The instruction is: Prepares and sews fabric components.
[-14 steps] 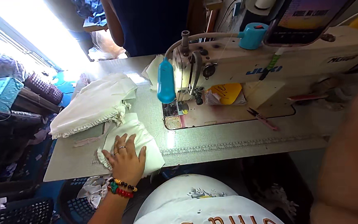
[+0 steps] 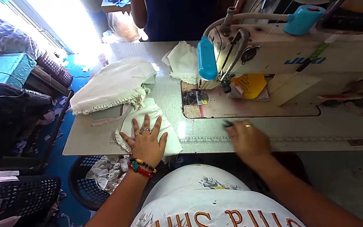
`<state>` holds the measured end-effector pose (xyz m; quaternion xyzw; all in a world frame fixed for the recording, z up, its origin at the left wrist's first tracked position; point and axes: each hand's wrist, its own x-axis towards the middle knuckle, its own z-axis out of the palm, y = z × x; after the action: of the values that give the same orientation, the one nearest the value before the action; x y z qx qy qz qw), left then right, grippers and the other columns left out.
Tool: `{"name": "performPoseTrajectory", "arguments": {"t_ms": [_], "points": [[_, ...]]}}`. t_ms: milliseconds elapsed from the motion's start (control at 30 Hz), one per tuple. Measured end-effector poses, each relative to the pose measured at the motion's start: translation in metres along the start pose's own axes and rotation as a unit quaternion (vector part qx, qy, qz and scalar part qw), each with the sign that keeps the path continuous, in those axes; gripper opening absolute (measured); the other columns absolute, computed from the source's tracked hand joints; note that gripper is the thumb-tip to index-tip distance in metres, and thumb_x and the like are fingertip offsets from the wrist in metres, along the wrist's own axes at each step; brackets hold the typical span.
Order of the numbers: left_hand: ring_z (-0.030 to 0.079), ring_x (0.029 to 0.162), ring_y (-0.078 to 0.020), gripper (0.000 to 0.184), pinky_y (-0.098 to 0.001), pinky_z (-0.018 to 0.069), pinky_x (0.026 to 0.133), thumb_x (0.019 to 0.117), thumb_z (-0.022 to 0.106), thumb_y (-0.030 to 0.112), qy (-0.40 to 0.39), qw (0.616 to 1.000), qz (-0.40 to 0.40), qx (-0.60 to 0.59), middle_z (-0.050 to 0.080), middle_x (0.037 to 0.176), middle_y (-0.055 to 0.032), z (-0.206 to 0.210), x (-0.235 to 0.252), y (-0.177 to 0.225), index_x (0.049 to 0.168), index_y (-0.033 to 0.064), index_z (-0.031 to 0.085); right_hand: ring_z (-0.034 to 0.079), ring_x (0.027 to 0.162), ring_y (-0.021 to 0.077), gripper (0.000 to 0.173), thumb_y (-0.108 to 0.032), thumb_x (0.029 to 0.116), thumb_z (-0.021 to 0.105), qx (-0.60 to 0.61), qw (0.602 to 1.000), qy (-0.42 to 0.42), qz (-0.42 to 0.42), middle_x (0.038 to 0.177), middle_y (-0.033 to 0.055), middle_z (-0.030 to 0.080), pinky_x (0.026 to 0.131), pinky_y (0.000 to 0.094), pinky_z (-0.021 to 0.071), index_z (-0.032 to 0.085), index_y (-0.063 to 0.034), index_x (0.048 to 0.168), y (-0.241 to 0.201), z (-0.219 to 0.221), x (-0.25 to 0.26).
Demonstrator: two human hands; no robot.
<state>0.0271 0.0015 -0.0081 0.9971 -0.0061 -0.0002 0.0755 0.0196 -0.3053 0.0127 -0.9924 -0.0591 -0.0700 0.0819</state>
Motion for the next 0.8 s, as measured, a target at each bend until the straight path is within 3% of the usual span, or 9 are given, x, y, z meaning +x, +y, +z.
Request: {"name": "performPoseTrajectory", "arguments": {"t_ms": [67, 133, 267, 433, 533, 600, 700, 733, 800], "points": [[0.016, 0.153, -0.0524, 0.057, -0.0877, 0.0059, 0.105, 0.1040, 0.031, 0.059, 0.000, 1.000, 0.003, 0.000, 0.030, 0.168, -0.0103, 0.001, 0.000, -0.001, 0.157, 0.0401, 0.040, 0.071, 0.077, 0.0427, 0.040, -0.030, 0.1048, 0.052, 0.014, 0.995, 0.016, -0.099, 0.087, 0.0246, 0.068, 0.060, 0.0542, 0.0577, 0.069, 0.0048, 0.099, -0.051, 0.019, 0.005], [0.016, 0.153, -0.0519, 0.057, -0.0879, 0.0058, 0.105, 0.1039, 0.031, 0.059, 0.002, 1.000, 0.003, 0.001, 0.030, 0.168, -0.0100, 0.002, 0.001, -0.001, 0.157, 0.0400, 0.041, 0.071, 0.071, 0.0386, 0.033, -0.027, 0.1024, 0.056, 0.023, 0.989, 0.039, -0.143, 0.077, 0.0199, 0.067, 0.056, 0.0499, 0.0567, 0.068, 0.0018, 0.090, -0.082, 0.032, 0.021], [0.017, 0.154, -0.0508, 0.056, -0.0869, 0.0073, 0.106, 0.1042, 0.030, 0.060, -0.001, 1.000, -0.004, 0.007, 0.029, 0.168, -0.0085, 0.002, 0.002, 0.000, 0.157, 0.0422, 0.040, 0.072, 0.074, 0.0377, 0.025, -0.022, 0.1024, 0.058, 0.029, 0.990, -0.020, -0.134, 0.079, 0.0191, 0.068, 0.057, 0.0497, 0.0557, 0.068, 0.0000, 0.096, -0.118, 0.036, 0.054], [0.019, 0.153, -0.0504, 0.053, -0.0867, 0.0070, 0.106, 0.1050, 0.030, 0.057, 0.004, 1.000, -0.003, 0.004, 0.033, 0.167, -0.0084, 0.003, 0.002, -0.001, 0.155, 0.0443, 0.043, 0.072, 0.078, 0.0371, 0.024, -0.021, 0.1051, 0.054, 0.018, 0.988, -0.093, -0.121, 0.082, 0.0181, 0.069, 0.061, 0.0494, 0.0552, 0.069, -0.0019, 0.101, -0.132, 0.030, 0.062], [0.022, 0.152, -0.0504, 0.047, -0.0857, 0.0067, 0.107, 0.1073, 0.033, 0.048, 0.013, 1.000, 0.004, -0.010, 0.038, 0.165, -0.0075, 0.003, 0.000, -0.002, 0.151, 0.0448, 0.049, 0.071, 0.070, 0.0354, 0.023, -0.020, 0.1022, 0.058, 0.046, 0.991, -0.031, -0.125, 0.074, 0.0166, 0.067, 0.056, 0.0484, 0.0550, 0.070, -0.0019, 0.093, -0.124, 0.036, 0.052], [0.033, 0.148, -0.0506, 0.042, -0.0867, 0.0093, 0.106, 0.1068, 0.041, 0.038, 0.057, 0.997, 0.029, -0.042, 0.051, 0.156, -0.0077, 0.006, -0.003, -0.005, 0.143, 0.0385, 0.061, 0.070, 0.064, 0.0339, 0.027, -0.022, 0.1009, 0.058, 0.069, 0.989, 0.036, -0.124, 0.067, 0.0148, 0.064, 0.052, 0.0479, 0.0539, 0.068, -0.0019, 0.086, -0.107, 0.040, 0.042], [0.060, 0.128, -0.0443, 0.031, -0.0830, 0.0222, 0.106, 0.1047, 0.051, 0.024, 0.162, 0.974, 0.077, -0.137, 0.073, 0.124, -0.0111, 0.005, -0.001, -0.007, 0.117, 0.0157, 0.078, 0.070, 0.069, 0.0401, 0.032, -0.027, 0.1037, 0.055, 0.076, 0.995, 0.016, -0.057, 0.073, 0.0193, 0.066, 0.055, 0.0564, 0.0535, 0.068, 0.0007, 0.096, -0.063, 0.020, 0.029], [0.067, 0.116, -0.0417, 0.030, -0.0796, 0.0278, 0.107, 0.1045, 0.051, 0.020, 0.198, 0.961, 0.094, -0.171, 0.076, 0.113, -0.0146, -0.002, 0.004, -0.005, 0.112, 0.0085, 0.077, 0.069, 0.071, 0.0436, 0.035, -0.030, 0.1052, 0.053, 0.067, 0.997, -0.003, -0.024, 0.076, 0.0221, 0.067, 0.057, 0.0600, 0.0527, 0.068, 0.0016, 0.102, -0.044, 0.011, 0.028], [0.070, 0.104, -0.0350, 0.029, -0.0690, 0.0357, 0.108, 0.1071, 0.048, 0.015, 0.254, 0.932, 0.126, -0.225, 0.074, 0.105, -0.0171, -0.030, 0.020, 0.003, 0.111, 0.0007, 0.073, 0.068, 0.078, 0.0511, 0.040, -0.034, 0.1075, 0.050, 0.043, 0.998, -0.024, 0.037, 0.086, 0.0286, 0.067, 0.061, 0.0663, 0.0510, 0.064, 0.0035, 0.113, -0.007, 0.000, 0.028]]}}
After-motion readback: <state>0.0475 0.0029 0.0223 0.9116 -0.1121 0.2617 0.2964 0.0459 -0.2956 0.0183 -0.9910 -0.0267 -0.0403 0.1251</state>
